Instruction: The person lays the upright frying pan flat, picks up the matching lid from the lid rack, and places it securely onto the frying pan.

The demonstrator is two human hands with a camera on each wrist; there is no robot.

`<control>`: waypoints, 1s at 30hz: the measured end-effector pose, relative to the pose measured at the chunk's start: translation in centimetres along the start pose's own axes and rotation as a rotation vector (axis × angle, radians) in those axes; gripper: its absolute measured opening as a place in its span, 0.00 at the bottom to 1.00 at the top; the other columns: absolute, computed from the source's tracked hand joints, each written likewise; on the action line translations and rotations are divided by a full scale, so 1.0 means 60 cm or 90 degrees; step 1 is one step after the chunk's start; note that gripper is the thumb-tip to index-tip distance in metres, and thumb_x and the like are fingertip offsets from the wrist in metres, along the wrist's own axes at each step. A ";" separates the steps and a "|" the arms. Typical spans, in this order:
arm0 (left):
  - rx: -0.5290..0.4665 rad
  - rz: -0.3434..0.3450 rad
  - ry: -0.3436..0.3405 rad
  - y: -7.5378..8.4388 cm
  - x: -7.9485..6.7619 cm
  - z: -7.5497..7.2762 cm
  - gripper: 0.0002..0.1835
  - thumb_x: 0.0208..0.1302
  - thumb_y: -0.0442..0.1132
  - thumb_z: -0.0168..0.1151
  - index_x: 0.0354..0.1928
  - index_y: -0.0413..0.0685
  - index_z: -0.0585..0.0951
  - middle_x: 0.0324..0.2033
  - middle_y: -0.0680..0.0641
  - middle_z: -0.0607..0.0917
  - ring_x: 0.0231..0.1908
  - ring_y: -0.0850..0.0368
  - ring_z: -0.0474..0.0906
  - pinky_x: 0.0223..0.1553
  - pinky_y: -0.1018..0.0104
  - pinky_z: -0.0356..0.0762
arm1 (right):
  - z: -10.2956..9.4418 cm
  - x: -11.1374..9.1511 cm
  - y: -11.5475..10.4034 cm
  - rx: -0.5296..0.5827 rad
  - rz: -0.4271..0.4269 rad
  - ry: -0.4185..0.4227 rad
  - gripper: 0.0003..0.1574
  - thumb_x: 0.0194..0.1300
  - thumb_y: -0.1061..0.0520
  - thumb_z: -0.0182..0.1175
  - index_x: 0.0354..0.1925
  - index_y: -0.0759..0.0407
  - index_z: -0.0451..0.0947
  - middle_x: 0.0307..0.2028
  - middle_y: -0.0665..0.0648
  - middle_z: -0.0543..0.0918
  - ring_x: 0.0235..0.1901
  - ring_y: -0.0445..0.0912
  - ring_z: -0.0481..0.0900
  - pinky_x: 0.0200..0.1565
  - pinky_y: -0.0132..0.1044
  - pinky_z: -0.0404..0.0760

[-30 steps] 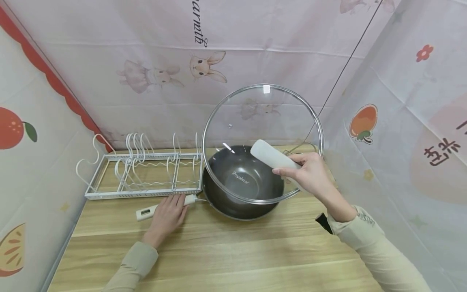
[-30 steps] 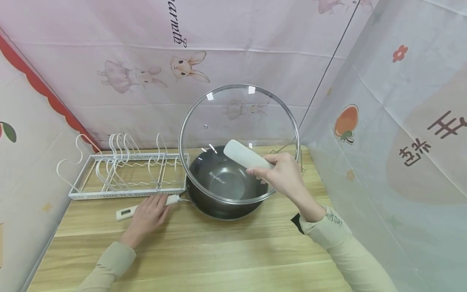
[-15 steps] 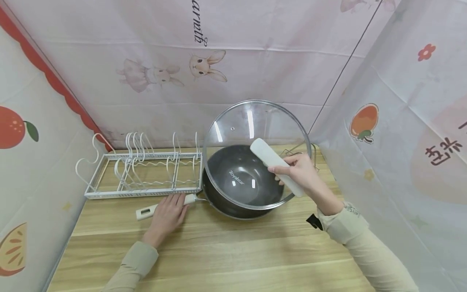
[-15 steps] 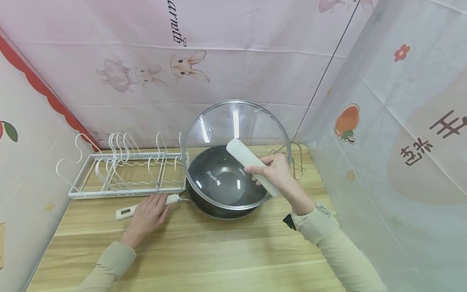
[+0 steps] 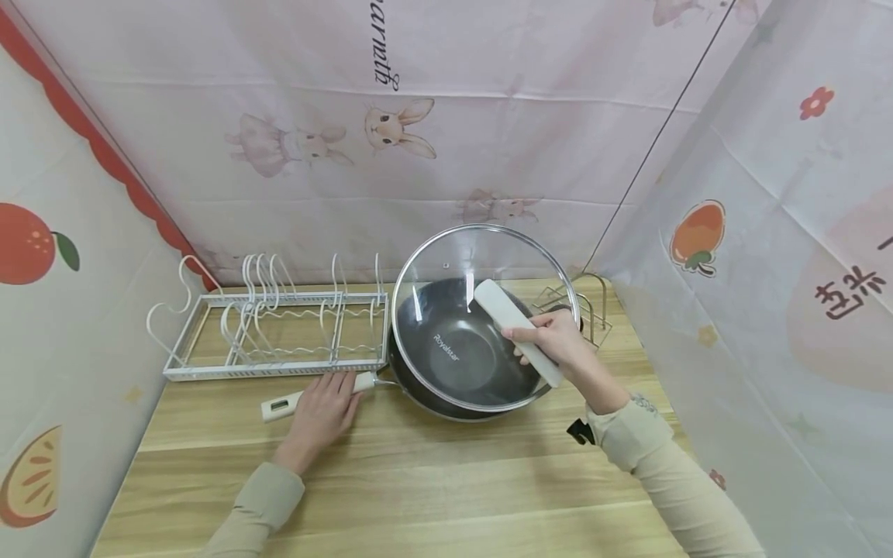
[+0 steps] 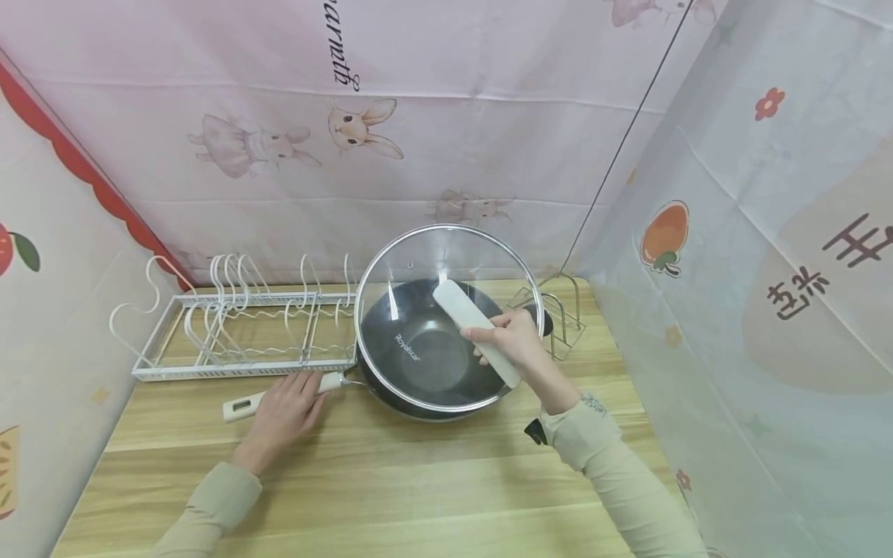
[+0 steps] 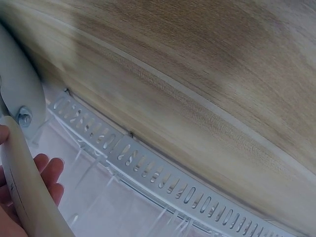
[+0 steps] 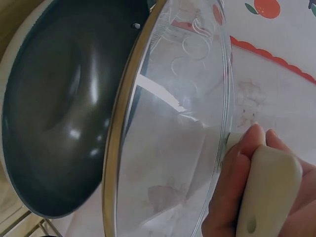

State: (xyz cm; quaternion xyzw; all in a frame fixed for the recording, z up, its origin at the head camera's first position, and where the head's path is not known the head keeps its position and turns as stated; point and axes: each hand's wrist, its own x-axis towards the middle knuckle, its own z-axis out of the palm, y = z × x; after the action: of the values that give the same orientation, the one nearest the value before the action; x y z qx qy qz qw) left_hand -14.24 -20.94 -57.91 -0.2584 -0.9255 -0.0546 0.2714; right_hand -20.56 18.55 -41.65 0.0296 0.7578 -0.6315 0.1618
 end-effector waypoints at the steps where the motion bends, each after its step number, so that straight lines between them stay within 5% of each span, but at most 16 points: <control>1: 0.000 0.000 0.000 0.000 0.000 0.000 0.24 0.59 0.44 0.64 0.50 0.29 0.79 0.41 0.32 0.84 0.39 0.35 0.82 0.40 0.46 0.82 | 0.001 0.002 0.003 0.003 0.004 -0.003 0.20 0.57 0.61 0.72 0.40 0.79 0.82 0.17 0.60 0.83 0.13 0.44 0.80 0.20 0.37 0.84; 30: -0.045 -0.003 -0.017 -0.004 0.009 -0.010 0.22 0.59 0.42 0.66 0.47 0.30 0.79 0.38 0.34 0.84 0.36 0.36 0.82 0.36 0.46 0.84 | 0.039 0.050 0.075 0.022 0.069 0.001 0.13 0.54 0.62 0.73 0.24 0.70 0.81 0.16 0.61 0.81 0.11 0.44 0.78 0.16 0.34 0.81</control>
State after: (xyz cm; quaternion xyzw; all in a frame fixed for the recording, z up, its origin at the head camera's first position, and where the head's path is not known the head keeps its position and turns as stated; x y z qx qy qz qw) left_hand -14.46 -21.07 -57.09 -0.2662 -0.9272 -0.0846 0.2497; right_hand -21.80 16.70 -47.10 0.0741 0.7441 -0.6347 0.1948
